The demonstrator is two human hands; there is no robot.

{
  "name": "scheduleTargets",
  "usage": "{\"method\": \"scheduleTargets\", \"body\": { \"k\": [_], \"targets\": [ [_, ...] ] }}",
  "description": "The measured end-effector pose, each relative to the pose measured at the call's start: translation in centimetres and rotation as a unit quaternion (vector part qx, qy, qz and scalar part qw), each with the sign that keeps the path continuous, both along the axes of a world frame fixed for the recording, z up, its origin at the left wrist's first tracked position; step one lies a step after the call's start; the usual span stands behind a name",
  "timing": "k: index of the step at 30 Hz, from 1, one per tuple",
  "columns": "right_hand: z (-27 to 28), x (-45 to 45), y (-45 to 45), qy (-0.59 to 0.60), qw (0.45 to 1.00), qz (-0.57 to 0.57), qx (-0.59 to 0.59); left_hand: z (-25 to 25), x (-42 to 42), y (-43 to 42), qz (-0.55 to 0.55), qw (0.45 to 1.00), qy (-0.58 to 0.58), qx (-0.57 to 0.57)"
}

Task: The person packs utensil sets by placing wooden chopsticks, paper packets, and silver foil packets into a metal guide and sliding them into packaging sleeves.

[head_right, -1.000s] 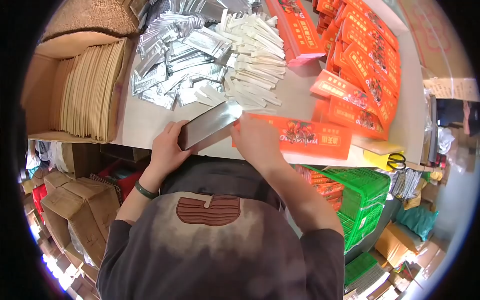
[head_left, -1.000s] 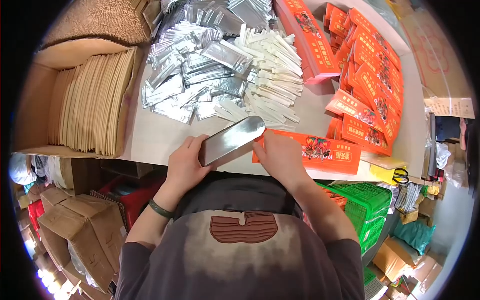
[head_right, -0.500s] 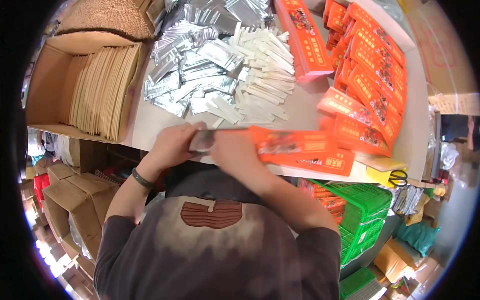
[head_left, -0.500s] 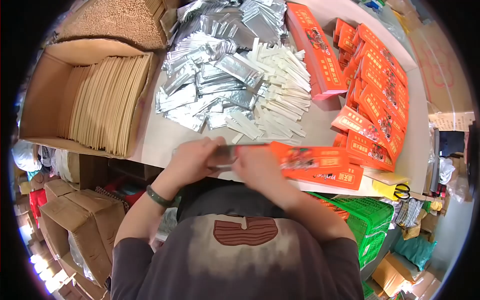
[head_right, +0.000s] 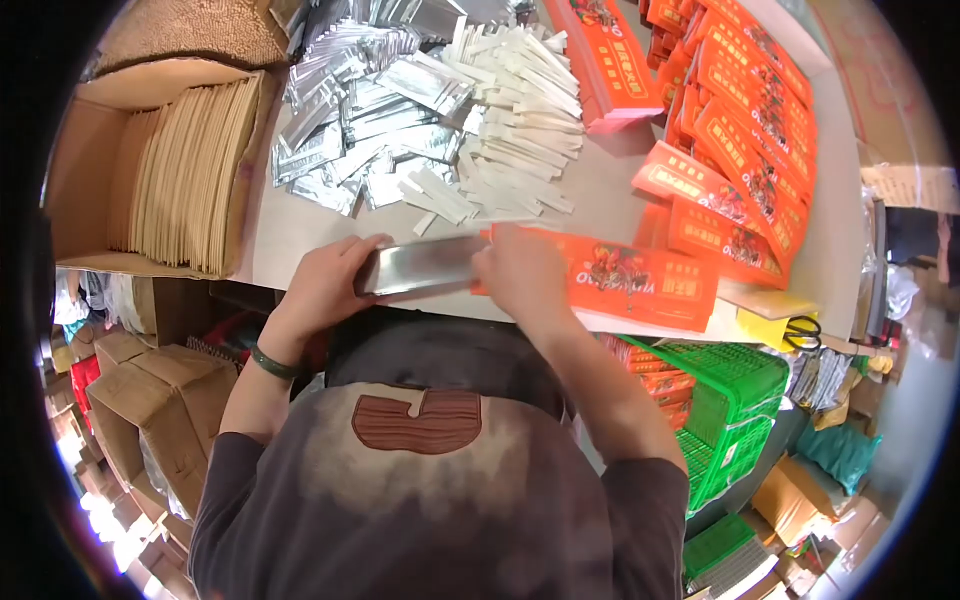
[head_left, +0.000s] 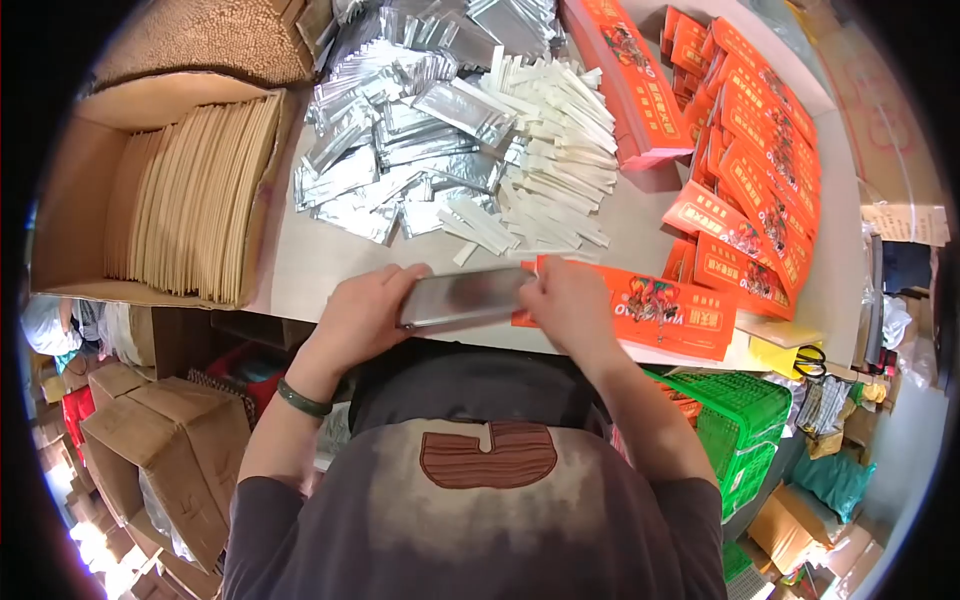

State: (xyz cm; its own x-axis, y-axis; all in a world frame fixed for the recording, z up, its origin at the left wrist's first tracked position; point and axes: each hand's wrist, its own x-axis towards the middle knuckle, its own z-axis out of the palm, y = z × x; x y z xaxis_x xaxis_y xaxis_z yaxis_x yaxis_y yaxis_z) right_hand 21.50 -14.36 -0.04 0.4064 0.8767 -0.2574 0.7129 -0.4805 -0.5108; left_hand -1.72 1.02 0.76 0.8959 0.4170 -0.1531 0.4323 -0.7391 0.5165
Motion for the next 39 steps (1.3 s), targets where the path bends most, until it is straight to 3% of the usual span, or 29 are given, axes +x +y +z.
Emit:
{"method": "scheduleTargets", "body": {
  "k": [4, 7, 8, 10, 12, 15, 18, 19, 21, 23, 25, 27, 30, 32, 33, 34, 35, 36, 38, 39],
  "targets": [
    [-0.4, -3.7, 2.4, 0.003, 0.993, 0.088, 0.081, 1.8, 2.1, 0.4, -0.051, 0.997, 0.04, -0.038],
    [0.2, -2.0, 5.2, -0.039, 0.994, 0.055, 0.085, 2.1, -0.7, 4.4, -0.066, 0.977, -0.174, 0.107],
    [-0.1, -0.3, 5.7, -0.077, 0.992, 0.049, 0.088, 2.7, -3.1, 5.5, 0.141, 0.98, -0.079, 0.116],
    [-1.0, 2.4, 6.7, -0.152, 0.983, 0.036, 0.095, 3.5, -7.1, 11.6, 0.375, 0.907, -0.065, 0.18],
    [-3.0, 2.3, 6.7, -0.157, 0.98, 0.053, 0.11, 2.3, -13.7, 16.8, 0.419, 0.855, 0.015, 0.307],
    [-2.0, 2.8, 8.2, -0.138, 0.977, 0.085, 0.137, 0.3, -18.3, 18.0, 0.376, 0.884, 0.059, 0.271],
    [1.6, 2.7, 11.7, -0.106, 0.973, 0.119, 0.167, 0.4, -17.4, 17.5, 0.377, 0.908, 0.019, 0.182],
    [2.4, 2.7, 13.6, -0.096, 0.97, 0.133, 0.177, 1.0, -16.2, 16.8, 0.355, 0.913, 0.019, 0.199],
    [-4.5, 3.4, 17.8, -0.175, 0.931, 0.127, 0.294, 1.5, -15.4, 16.6, 0.316, 0.918, 0.033, 0.237],
    [-5.9, 3.4, 19.0, -0.229, 0.904, 0.142, 0.333, 1.7, -15.3, 16.7, 0.295, 0.919, 0.039, 0.26],
    [-2.4, 3.7, 18.0, -0.256, 0.903, 0.192, 0.288, 0.3, -16.7, 17.7, 0.315, 0.899, 0.0, 0.305],
    [1.8, 3.1, 16.5, -0.211, 0.92, 0.151, 0.293, 0.6, -17.1, 16.6, 0.318, 0.873, -0.002, 0.369],
    [0.5, 5.9, 16.3, -0.241, 0.929, 0.145, 0.242, 3.8, -13.1, 12.7, 0.492, 0.81, -0.253, 0.194],
    [2.1, 7.0, 16.0, -0.273, 0.929, 0.187, 0.164, 1.2, -10.5, 9.4, 0.489, 0.782, -0.373, 0.101],
    [2.7, 7.4, 16.1, -0.284, 0.925, 0.175, 0.182, -0.2, -8.6, 7.1, 0.474, 0.762, -0.438, -0.057],
    [3.2, 7.7, 16.1, -0.296, 0.92, 0.163, 0.201, -3.1, -8.2, 6.0, 0.449, 0.797, -0.397, -0.078],
    [3.7, 7.6, 15.9, -0.306, 0.914, 0.15, 0.219, -5.7, -7.6, 4.9, 0.418, 0.796, -0.428, -0.089],
    [4.3, 6.7, 15.6, -0.279, 0.91, 0.136, 0.276, -5.9, -7.2, 3.8, 0.466, 0.788, -0.383, -0.125],
    [5.4, 3.2, 14.2, -0.218, 0.892, 0.104, 0.383, -6.5, -8.0, 3.4, 0.486, 0.793, -0.357, -0.084],
    [6.1, 0.7, 13.1, -0.153, 0.909, 0.103, 0.373, -6.1, -8.6, 3.1, 0.466, 0.806, -0.355, -0.09]
  ]
}}
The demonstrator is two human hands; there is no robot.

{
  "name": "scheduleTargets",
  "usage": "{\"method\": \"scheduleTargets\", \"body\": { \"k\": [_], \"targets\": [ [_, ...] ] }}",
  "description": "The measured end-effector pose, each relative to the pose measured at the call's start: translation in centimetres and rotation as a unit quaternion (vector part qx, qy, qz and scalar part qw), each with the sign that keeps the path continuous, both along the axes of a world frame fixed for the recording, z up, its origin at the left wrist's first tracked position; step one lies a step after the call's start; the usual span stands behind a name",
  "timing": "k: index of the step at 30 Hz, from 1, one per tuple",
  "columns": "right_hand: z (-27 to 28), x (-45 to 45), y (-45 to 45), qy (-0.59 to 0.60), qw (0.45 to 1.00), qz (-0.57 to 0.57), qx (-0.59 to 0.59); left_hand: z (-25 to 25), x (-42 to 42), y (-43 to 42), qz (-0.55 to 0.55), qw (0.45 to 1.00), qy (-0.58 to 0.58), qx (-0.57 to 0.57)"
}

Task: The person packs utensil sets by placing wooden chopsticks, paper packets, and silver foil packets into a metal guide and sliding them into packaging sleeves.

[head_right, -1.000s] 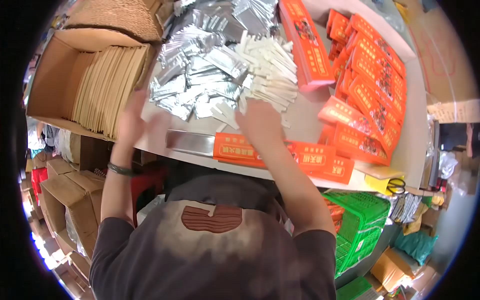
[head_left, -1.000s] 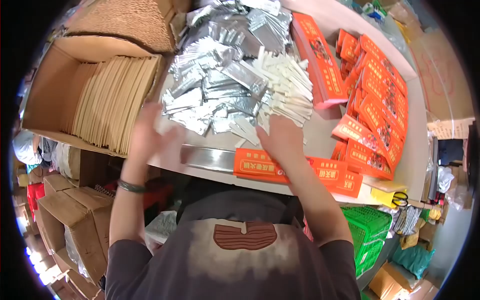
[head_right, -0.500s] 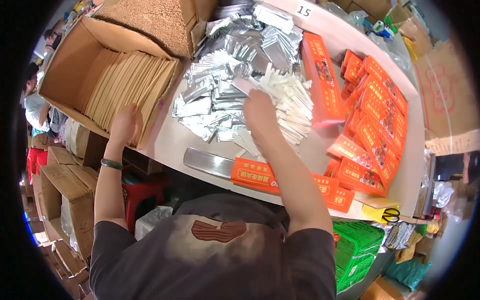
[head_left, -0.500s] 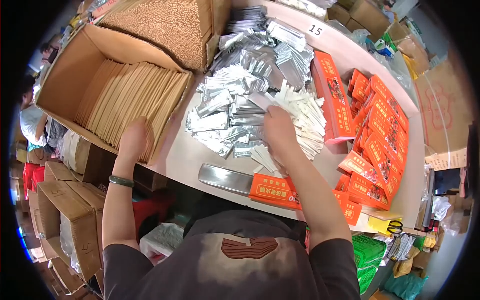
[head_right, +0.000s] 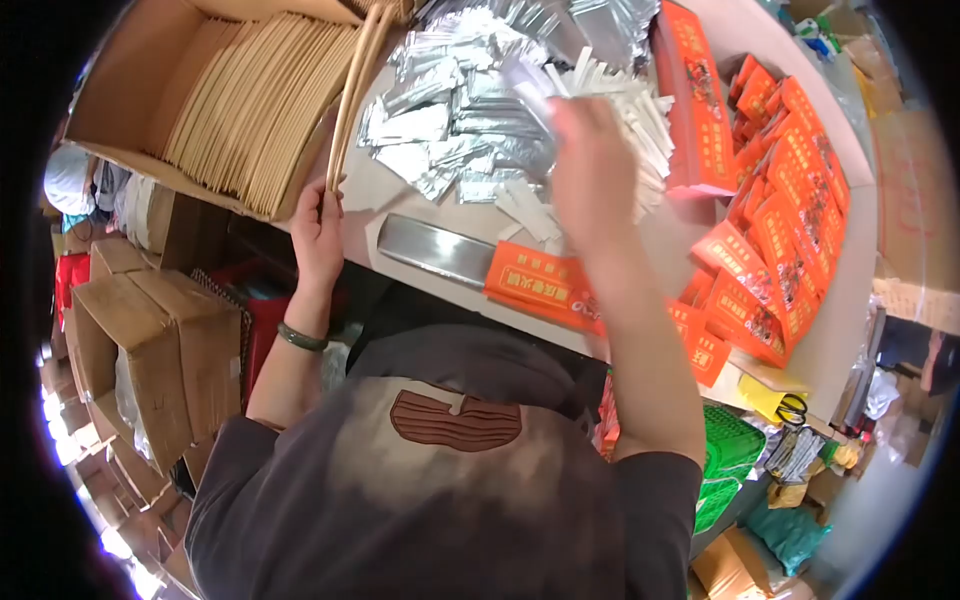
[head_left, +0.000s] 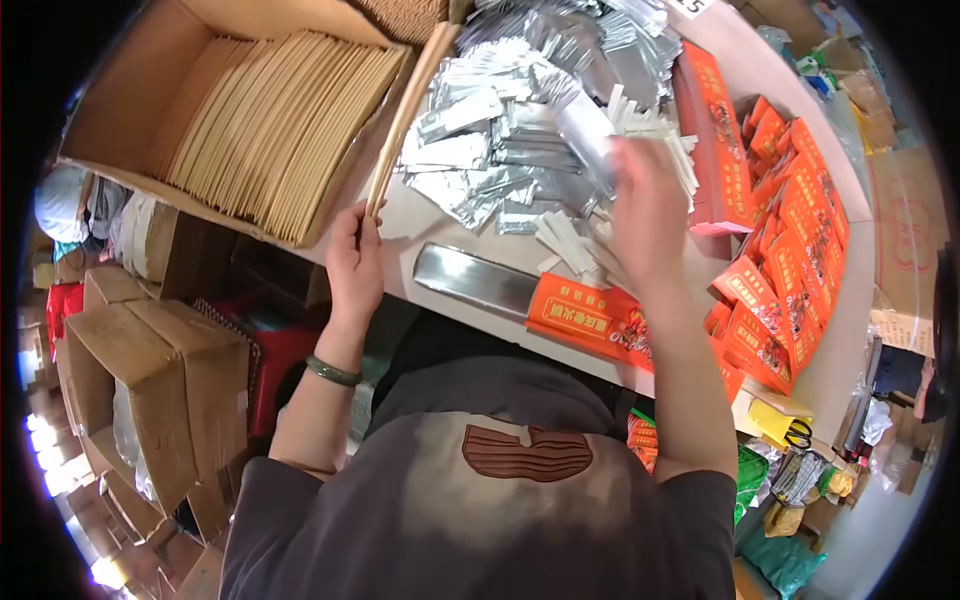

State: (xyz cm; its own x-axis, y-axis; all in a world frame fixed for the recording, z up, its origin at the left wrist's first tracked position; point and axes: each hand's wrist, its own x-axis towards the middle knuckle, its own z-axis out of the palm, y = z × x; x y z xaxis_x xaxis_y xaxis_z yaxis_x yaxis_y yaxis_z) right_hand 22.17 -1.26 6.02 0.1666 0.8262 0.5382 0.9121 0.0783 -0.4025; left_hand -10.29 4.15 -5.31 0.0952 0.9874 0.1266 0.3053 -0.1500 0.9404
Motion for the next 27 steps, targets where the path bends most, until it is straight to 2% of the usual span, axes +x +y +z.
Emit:
{"method": "scheduleTargets", "body": {
  "k": [1, 2, 4, 5, 6, 7, 9, 10, 13, 15, 17, 18, 21, 22, 25, 27],
  "targets": [
    [-0.6, -2.9, -1.4, 0.201, 0.975, 0.0, -0.094, 1.1, -0.5, 0.1, -0.025, 1.0, -0.001, 0.007],
    [-3.6, -5.5, -2.5, 0.272, 0.957, 0.015, -0.097, 1.8, -0.9, 0.4, -0.051, 0.999, -0.003, 0.016],
    [-7.7, -8.9, -4.9, 0.131, 0.972, 0.108, -0.159, 1.8, -2.4, 1.3, -0.122, 0.991, 0.051, 0.003],
    [-7.6, -9.1, -5.3, 0.07, 0.978, 0.125, -0.148, 1.7, -2.8, 1.4, -0.16, 0.984, 0.078, -0.006],
    [-7.5, -9.2, -5.6, 0.009, 0.98, 0.142, -0.138, 3.4, -2.5, 1.2, -0.169, 0.977, 0.013, -0.131],
    [-7.2, -9.3, -5.9, -0.053, 0.977, 0.16, -0.128, 3.5, -3.1, 1.8, -0.19, 0.967, -0.029, -0.168],
    [-6.2, -7.3, -8.7, -0.011, 0.979, 0.143, -0.145, 4.7, -6.4, 3.5, -0.275, 0.939, 0.049, -0.2],
    [-5.7, -5.4, -10.2, 0.0, 0.976, 0.147, -0.164, 5.2, -6.2, 3.3, -0.28, 0.933, 0.101, -0.202],
    [-6.5, -4.7, -11.9, -0.003, 0.966, 0.158, -0.202, 4.3, 0.5, 1.6, -0.346, 0.912, 0.105, -0.193],
    [-7.0, -5.6, -11.0, -0.006, 0.969, 0.154, -0.193, 2.7, 6.6, -1.6, -0.406, 0.903, 0.143, 0.008],
    [-6.3, -5.4, -11.2, 0.014, 0.966, 0.128, -0.225, 4.1, 9.3, -3.1, -0.413, 0.895, 0.125, 0.115],
    [-6.0, -5.0, -11.2, 0.022, 0.964, 0.115, -0.239, 3.9, 9.0, -3.1, -0.349, 0.91, 0.173, 0.143],
    [-6.8, -4.3, -11.8, 0.004, 0.974, 0.104, -0.204, 3.5, 8.0, -2.1, -0.244, 0.955, 0.16, 0.053],
    [-7.3, -4.3, -11.8, 0.005, 0.975, 0.11, -0.195, 4.0, 8.3, -2.5, -0.279, 0.943, 0.17, 0.065],
    [-8.3, -4.6, -11.2, 0.004, 0.977, 0.127, -0.169, 4.2, 9.9, -3.3, -0.371, 0.875, 0.204, 0.234],
    [-8.4, -4.8, -11.1, 0.005, 0.98, 0.128, -0.152, 3.6, 10.0, -3.3, -0.395, 0.873, 0.212, 0.19]
  ]
}}
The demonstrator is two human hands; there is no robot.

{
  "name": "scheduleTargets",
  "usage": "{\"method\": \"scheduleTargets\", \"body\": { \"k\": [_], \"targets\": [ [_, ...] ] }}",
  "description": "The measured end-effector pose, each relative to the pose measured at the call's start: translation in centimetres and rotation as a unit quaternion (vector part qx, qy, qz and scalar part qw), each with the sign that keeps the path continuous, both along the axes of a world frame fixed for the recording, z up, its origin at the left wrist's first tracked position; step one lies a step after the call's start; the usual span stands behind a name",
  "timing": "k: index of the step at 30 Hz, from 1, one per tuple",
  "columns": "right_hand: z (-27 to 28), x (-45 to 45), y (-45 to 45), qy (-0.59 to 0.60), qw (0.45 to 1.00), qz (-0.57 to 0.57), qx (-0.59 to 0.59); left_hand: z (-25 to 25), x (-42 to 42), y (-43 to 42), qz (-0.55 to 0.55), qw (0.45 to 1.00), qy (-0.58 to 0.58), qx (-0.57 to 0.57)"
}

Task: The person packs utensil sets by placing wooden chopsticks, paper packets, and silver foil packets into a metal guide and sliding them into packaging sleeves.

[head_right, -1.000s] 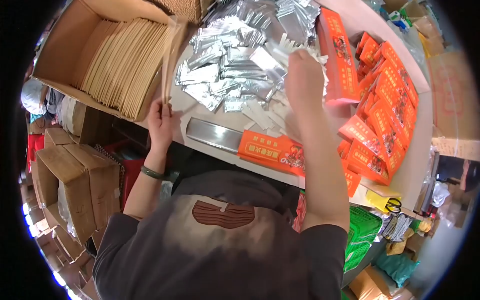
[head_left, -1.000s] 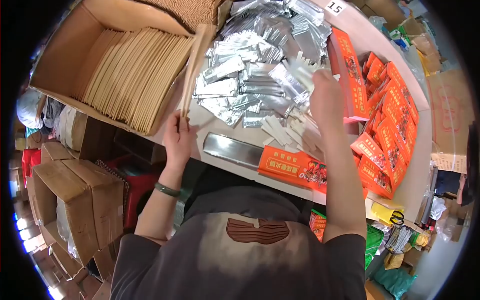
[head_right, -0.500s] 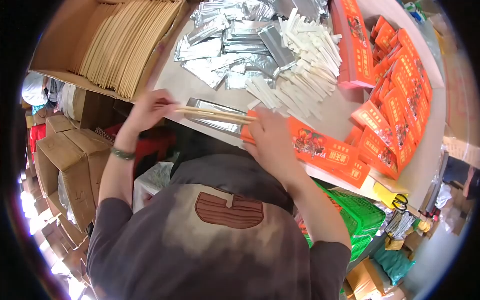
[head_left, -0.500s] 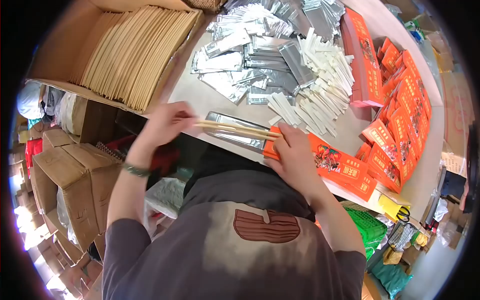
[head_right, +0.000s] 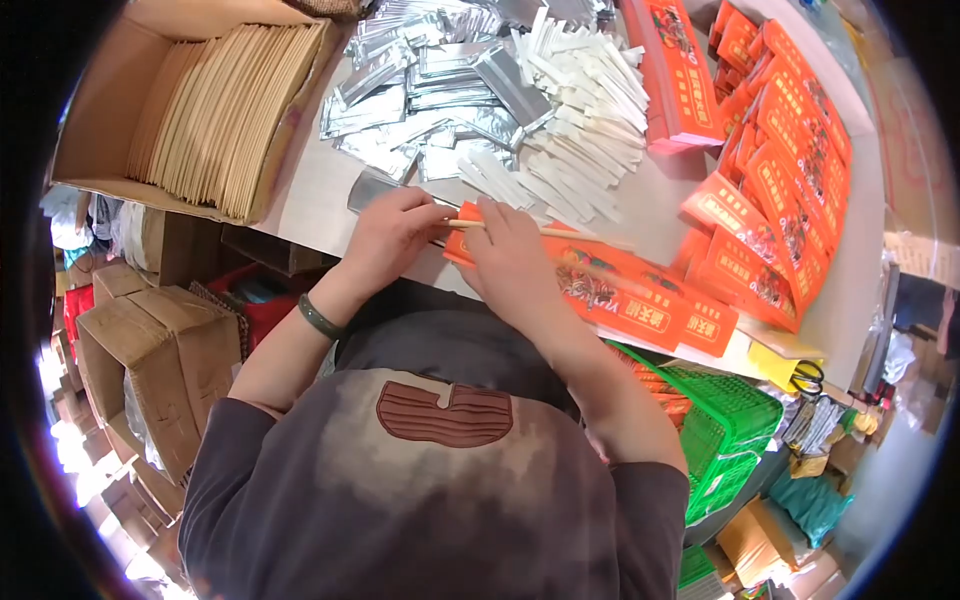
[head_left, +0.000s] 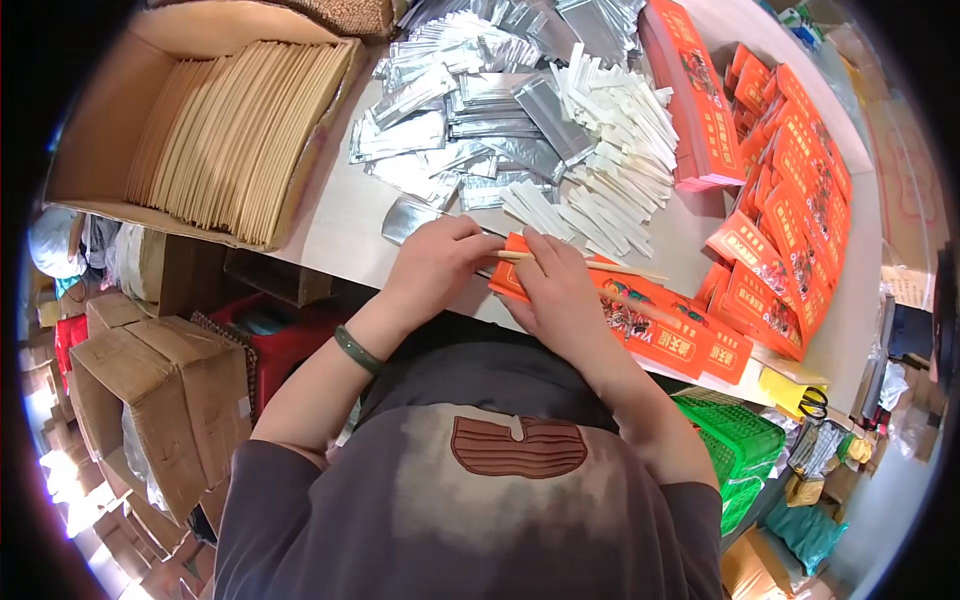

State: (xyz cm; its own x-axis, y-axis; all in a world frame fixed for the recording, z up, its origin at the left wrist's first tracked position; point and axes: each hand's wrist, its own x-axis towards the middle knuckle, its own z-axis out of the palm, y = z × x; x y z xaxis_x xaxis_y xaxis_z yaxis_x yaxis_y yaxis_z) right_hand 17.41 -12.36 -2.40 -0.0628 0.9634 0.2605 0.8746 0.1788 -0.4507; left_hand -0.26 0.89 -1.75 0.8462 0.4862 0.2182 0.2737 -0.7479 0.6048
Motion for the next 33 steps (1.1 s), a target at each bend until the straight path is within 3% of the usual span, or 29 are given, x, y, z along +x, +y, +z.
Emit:
{"method": "scheduleTargets", "body": {
  "k": [2, 6, 8, 9, 12, 14, 17, 19, 20, 22, 24, 27, 28, 30, 32, 33],
  "targets": [
    [0.0, 0.7, -0.1, 0.005, 1.0, 0.012, -0.009, 0.2, -0.5, 0.0, 0.006, 0.998, 0.051, -0.028],
    [0.7, 2.7, -0.8, -0.013, 0.999, 0.035, 0.009, 1.6, -5.8, 2.8, 0.019, 0.997, 0.038, -0.069],
    [0.5, 4.0, -1.5, 0.015, 0.999, 0.035, 0.008, 4.5, -10.3, 4.9, 0.082, 0.981, 0.133, -0.115],
    [0.4, 4.3, -1.8, 0.03, 0.999, 0.035, 0.008, 4.8, -12.6, 5.8, 0.086, 0.986, 0.104, -0.098],
    [0.5, 4.9, -2.2, 0.048, 0.998, 0.039, 0.0, 6.6, -15.8, 7.5, 0.133, 0.966, 0.211, -0.071],
    [0.4, 5.0, -2.3, 0.05, 0.998, 0.043, 0.0, 6.9, -15.7, 8.1, 0.134, 0.964, 0.228, -0.014],
    [0.2, 4.9, -2.1, 0.06, 0.997, 0.041, 0.012, 4.8, -13.2, 8.5, 0.098, 0.976, 0.194, -0.017],
    [0.1, 4.3, -1.9, 0.065, 0.997, 0.042, 0.011, 3.1, -6.7, 5.1, 0.094, 0.975, 0.125, -0.158],
    [0.1, 3.9, -1.6, 0.063, 0.997, 0.041, 0.007, -0.1, -4.0, 3.3, 0.056, 0.975, 0.078, -0.198],
    [0.5, 3.6, -1.4, 0.046, 0.999, 0.024, -0.005, 1.5, -0.2, 0.1, 0.052, 0.989, 0.092, -0.106],
    [1.2, 3.3, -1.6, 0.019, 0.999, -0.011, -0.023, 1.7, 0.3, -0.5, 0.201, 0.968, 0.137, -0.06],
    [0.8, 2.3, -0.9, -0.002, 1.0, -0.005, 0.006, 0.1, 2.2, -2.7, 0.179, 0.957, -0.016, -0.227],
    [0.9, 2.0, -0.6, 0.011, 1.0, -0.006, 0.0, 0.8, 3.3, -3.8, 0.128, 0.929, -0.01, -0.347],
    [1.4, 2.1, -0.1, 0.033, 0.999, -0.013, -0.008, 1.7, 3.2, -4.7, 0.035, 0.961, -0.031, -0.271],
    [2.1, 2.5, -0.9, 0.022, 1.0, -0.02, 0.002, 3.6, 0.9, -2.9, 0.07, 0.979, -0.003, -0.19],
    [2.3, 2.8, -1.1, 0.017, 1.0, -0.026, 0.007, 4.0, -0.4, -1.8, 0.102, 0.994, 0.028, 0.032]
  ]
}}
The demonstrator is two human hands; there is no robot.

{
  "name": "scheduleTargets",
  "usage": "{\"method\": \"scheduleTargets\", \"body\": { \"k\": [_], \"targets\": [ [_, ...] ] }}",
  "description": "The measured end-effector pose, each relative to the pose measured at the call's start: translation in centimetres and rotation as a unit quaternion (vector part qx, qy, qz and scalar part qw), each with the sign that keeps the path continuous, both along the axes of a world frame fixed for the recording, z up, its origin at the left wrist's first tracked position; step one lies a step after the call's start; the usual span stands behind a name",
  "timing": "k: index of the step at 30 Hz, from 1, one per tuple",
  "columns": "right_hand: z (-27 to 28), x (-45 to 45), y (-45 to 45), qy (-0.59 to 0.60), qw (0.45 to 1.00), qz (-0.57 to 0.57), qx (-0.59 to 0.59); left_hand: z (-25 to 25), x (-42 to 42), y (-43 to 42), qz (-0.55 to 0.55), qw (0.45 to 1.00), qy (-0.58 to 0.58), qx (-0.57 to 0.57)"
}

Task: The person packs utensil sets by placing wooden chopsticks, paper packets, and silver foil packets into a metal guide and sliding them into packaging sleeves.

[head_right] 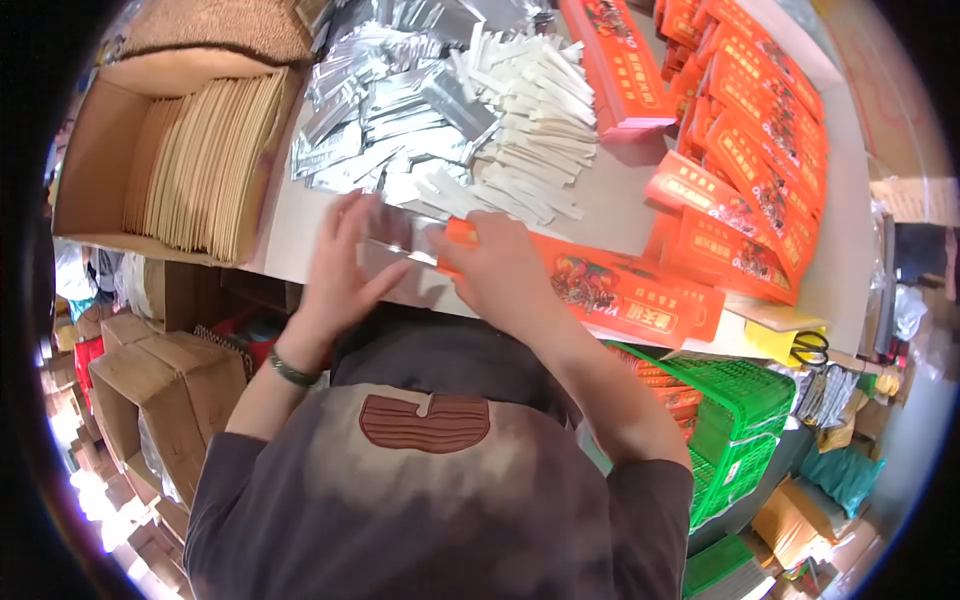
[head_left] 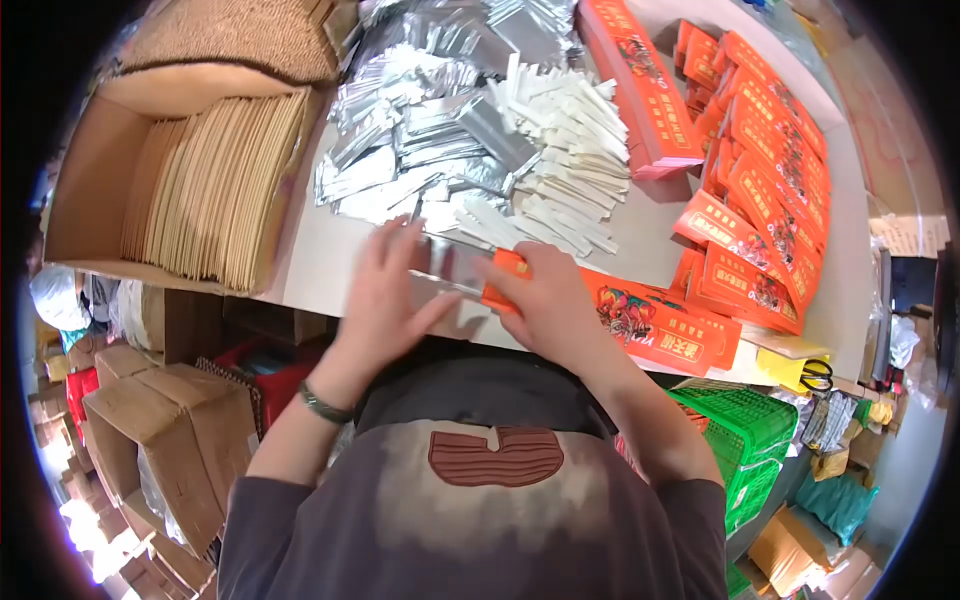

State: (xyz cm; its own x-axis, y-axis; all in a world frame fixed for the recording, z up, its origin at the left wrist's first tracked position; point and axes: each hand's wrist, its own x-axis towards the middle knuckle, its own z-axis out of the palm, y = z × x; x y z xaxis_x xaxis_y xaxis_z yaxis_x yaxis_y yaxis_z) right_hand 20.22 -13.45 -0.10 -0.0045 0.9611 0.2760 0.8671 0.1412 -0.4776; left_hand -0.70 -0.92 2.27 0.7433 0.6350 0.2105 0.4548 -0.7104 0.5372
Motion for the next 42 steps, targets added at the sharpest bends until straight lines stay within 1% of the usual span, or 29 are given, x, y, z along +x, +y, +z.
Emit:
{"method": "scheduleTargets", "body": {
  "k": [1, 3, 4, 5, 6, 7, 9, 11, 13, 14, 15, 16, 17, 18, 19, 21, 23, 24, 27, 30, 33, 34, 36, 37, 38, 39, 40, 41, 42],
  "targets": [
    [0.4, -0.2, 0.2, -0.001, 0.999, 0.033, 0.013, 1.2, 0.0, 0.8, -0.021, 0.987, 0.052, 0.152],
    [1.9, -1.1, 0.8, 0.005, 0.994, 0.104, 0.028, -0.3, 0.2, 2.2, -0.148, 0.976, 0.059, 0.146],
    [3.1, -0.5, 1.1, -0.03, 0.993, 0.118, -0.007, -0.2, 0.6, 2.8, -0.113, 0.981, 0.09, 0.127],
    [4.8, 2.1, 1.1, -0.016, 0.991, 0.109, -0.077, 0.1, 0.9, 3.3, -0.079, 0.984, 0.121, 0.104],
    [6.5, 5.9, 0.6, 0.014, 0.981, 0.044, -0.186, 0.5, 0.9, 3.5, -0.046, 0.984, 0.152, 0.081],
    [8.1, 9.9, -0.6, -0.012, 0.987, -0.049, -0.154, 0.8, 0.9, 3.7, 0.006, 0.993, 0.109, 0.042],
    [7.5, 17.7, -4.2, -0.13, 0.983, -0.126, -0.004, 0.2, 0.3, 3.7, 0.027, 0.978, 0.147, -0.145],
    [6.8, 16.1, -5.4, -0.125, 0.983, -0.071, -0.115, -0.7, 1.0, 1.8, -0.084, 0.939, 0.101, -0.319],
    [1.7, 12.1, -6.2, -0.014, 0.988, -0.014, -0.154, 0.4, 3.9, -1.6, -0.204, 0.914, 0.026, -0.35],
    [-0.8, 10.1, -6.5, 0.042, 0.983, 0.011, -0.176, -0.9, 5.3, -3.9, -0.259, 0.906, -0.007, -0.334],
    [-2.0, 8.8, -5.8, 0.052, 0.983, 0.034, -0.174, -2.3, 6.1, -5.4, -0.314, 0.894, -0.04, -0.318],
    [-3.1, 7.4, -5.1, 0.061, 0.982, 0.056, -0.173, -1.6, 6.2, -5.4, -0.318, 0.888, 0.005, -0.332],
    [-0.3, 5.9, -3.5, -0.017, 0.99, 0.091, -0.111, -0.3, 6.5, -4.8, -0.32, 0.882, 0.05, -0.341],
    [0.4, 5.1, -3.0, -0.056, 0.99, 0.085, -0.099, 0.3, 6.6, -4.4, -0.319, 0.874, 0.095, -0.354],
    [1.3, 4.9, -3.7, -0.087, 0.994, 0.06, -0.003, -0.1, 5.3, -3.8, -0.226, 0.87, 0.073, -0.432],
    [3.3, 2.8, -3.7, -0.001, 0.976, -0.128, -0.175, -1.1, 3.4, -2.2, -0.04, 0.949, 0.105, -0.295],
    [1.9, 1.5, -2.8, -0.019, 0.95, -0.169, -0.261, -2.6, 1.9, -0.8, 0.039, 0.974, 0.125, -0.185],
    [1.1, 1.2, -2.3, -0.03, 0.935, -0.189, -0.3, -3.0, 1.5, -0.6, 0.025, 0.984, 0.111, -0.138],
    [-0.9, 0.8, -2.2, 0.015, 0.946, -0.225, -0.234, -2.9, 0.4, -0.6, -0.033, 0.989, 0.097, -0.107],
    [-0.5, 1.6, -1.6, 0.051, 0.938, -0.208, -0.273, -1.6, -0.8, 0.8, -0.124, 0.966, 0.202, -0.102],
    [-0.3, -1.9, -0.2, 0.089, 0.965, -0.12, -0.217, -0.4, 0.3, 1.4, -0.194, 0.961, 0.155, -0.122],
    [0.2, -1.7, 0.3, 0.091, 0.964, -0.129, -0.215, -1.1, 0.5, 2.4, -0.232, 0.957, 0.105, -0.137],
    [1.5, -0.2, 2.0, 0.098, 0.964, -0.144, -0.202, -1.2, 0.4, 6.0, -0.137, 0.989, 0.058, 0.028],
    [1.8, 1.8, 2.9, 0.055, 0.961, -0.195, -0.189, -1.4, 0.1, 8.0, -0.089, 0.99, 0.036, 0.108],
    [2.0, 4.4, 3.5, 0.013, 0.952, -0.249, -0.175, -2.2, -0.1, 10.9, 0.009, 0.987, 0.029, 0.156],
    [0.4, 6.9, 3.2, -0.023, 0.968, -0.233, -0.094, -3.6, -0.3, 13.4, 0.105, 0.975, 0.021, 0.195],
    [-1.6, 8.4, 3.0, -0.058, 0.974, -0.219, -0.014, -6.3, 0.2, 15.7, 0.127, 0.981, 0.03, 0.143],
    [-2.3, 8.5, 3.2, -0.019, 0.974, -0.22, -0.052, -8.0, 0.7, 17.3, 0.146, 0.984, 0.036, 0.091],
    [-2.7, 8.8, 3.2, 0.018, 0.971, -0.222, -0.09, -7.4, 2.2, 16.7, 0.181, 0.982, 0.034, 0.049]
  ]
}}
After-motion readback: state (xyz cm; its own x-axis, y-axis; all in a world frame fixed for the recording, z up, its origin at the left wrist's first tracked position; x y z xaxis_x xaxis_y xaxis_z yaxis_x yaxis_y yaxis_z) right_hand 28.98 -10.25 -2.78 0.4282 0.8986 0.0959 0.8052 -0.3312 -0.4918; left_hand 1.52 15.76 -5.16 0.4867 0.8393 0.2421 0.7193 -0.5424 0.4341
